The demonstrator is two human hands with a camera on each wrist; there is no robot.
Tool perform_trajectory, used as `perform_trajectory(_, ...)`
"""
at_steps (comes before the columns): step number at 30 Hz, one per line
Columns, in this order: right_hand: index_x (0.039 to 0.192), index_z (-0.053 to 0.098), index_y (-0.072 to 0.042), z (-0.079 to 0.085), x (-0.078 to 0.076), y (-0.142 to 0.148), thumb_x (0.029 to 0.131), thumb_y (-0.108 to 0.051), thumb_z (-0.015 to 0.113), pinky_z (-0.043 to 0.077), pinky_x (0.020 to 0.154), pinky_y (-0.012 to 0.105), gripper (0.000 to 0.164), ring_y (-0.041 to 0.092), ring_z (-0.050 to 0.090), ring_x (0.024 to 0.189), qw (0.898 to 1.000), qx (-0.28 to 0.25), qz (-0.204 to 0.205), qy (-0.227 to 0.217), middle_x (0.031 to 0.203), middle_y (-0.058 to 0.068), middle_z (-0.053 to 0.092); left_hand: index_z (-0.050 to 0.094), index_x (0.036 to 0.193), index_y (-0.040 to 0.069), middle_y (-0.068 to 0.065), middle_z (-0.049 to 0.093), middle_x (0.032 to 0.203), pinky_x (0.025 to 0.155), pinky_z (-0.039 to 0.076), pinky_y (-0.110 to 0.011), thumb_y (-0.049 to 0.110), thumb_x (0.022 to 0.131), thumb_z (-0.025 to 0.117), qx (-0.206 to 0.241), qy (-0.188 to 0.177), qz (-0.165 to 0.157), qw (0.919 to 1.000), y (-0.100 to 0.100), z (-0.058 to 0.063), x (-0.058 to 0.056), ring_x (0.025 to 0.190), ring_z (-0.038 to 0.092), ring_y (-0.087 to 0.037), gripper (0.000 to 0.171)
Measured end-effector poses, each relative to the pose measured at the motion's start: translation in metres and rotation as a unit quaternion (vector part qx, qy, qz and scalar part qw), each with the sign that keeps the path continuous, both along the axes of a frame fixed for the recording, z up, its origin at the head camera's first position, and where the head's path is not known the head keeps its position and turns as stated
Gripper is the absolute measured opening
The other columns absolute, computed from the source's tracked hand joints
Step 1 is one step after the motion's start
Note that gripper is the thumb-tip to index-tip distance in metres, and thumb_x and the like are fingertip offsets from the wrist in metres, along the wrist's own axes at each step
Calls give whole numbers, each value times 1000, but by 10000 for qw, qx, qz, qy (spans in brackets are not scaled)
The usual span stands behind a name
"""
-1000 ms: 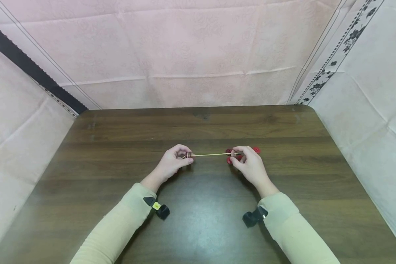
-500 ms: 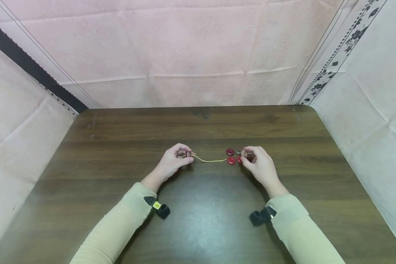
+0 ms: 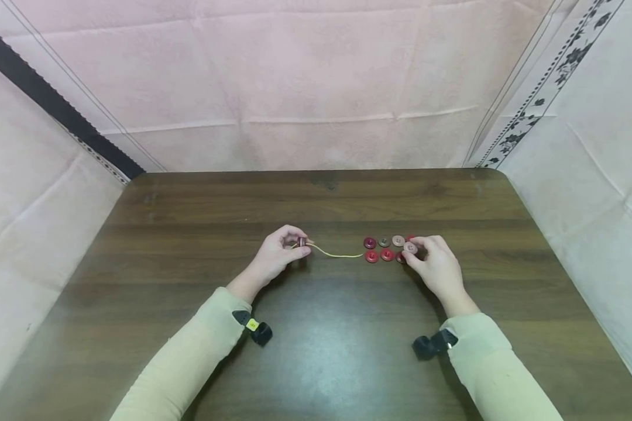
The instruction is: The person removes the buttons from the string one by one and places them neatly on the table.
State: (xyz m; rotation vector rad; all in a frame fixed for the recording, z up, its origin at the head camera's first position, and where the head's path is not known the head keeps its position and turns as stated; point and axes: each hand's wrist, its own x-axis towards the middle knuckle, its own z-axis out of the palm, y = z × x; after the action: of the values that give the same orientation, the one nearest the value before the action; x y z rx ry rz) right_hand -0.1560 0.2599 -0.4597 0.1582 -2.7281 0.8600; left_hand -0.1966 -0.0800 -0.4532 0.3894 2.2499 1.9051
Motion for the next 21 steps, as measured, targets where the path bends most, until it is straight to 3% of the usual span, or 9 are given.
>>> perform_trajectory(4,105,64,3,-2,1,4,83,-19,71,42,75,45,31,28,50,85,9999,61,-50,-116,99,16,53,58,105,1,-10,68,99,66,45,-26,10,80,75,-2,-89,-23,10000,0,0,-1,84,60,-15,32)
perform_trajectory(8,108,63,2,-1,3,6,86,-23,68,41,80,51,34,31,49,92,9992,148,-109,-348,102,17,53,57,105,-1,-12,68,100,68,45,-25,6,81,72,-76,-92,-76,9999,0,15,6,86,60,-14,29)
perform_trajectory(11,110,62,0,-2,4,8,87,-27,67,41,81,54,37,33,49,95,9981,285,-179,-515,106,18,52,57,104,-2,-13,68,100,68,45,-25,6,82,72,-124,-94,-71,9999,0,16,6,88,59,-14,28)
perform_trajectory(15,112,61,-2,-3,5,9,88,-32,65,41,77,55,39,33,50,96,9963,449,-291,-666,108,18,52,58,105,-1,-11,68,100,67,45,-25,8,81,73,-130,-109,-47,9998,0,3,-1,87,59,-14,30)
perform_trajectory(21,113,61,-4,-4,4,7,88,-35,63,40,73,55,40,33,50,97,9950,494,-422,-763,110,18,51,59,104,3,-8,68,100,68,45,-26,11,80,75,-77,-77,35,9999,1,-1,-1,89,59,-16,30)
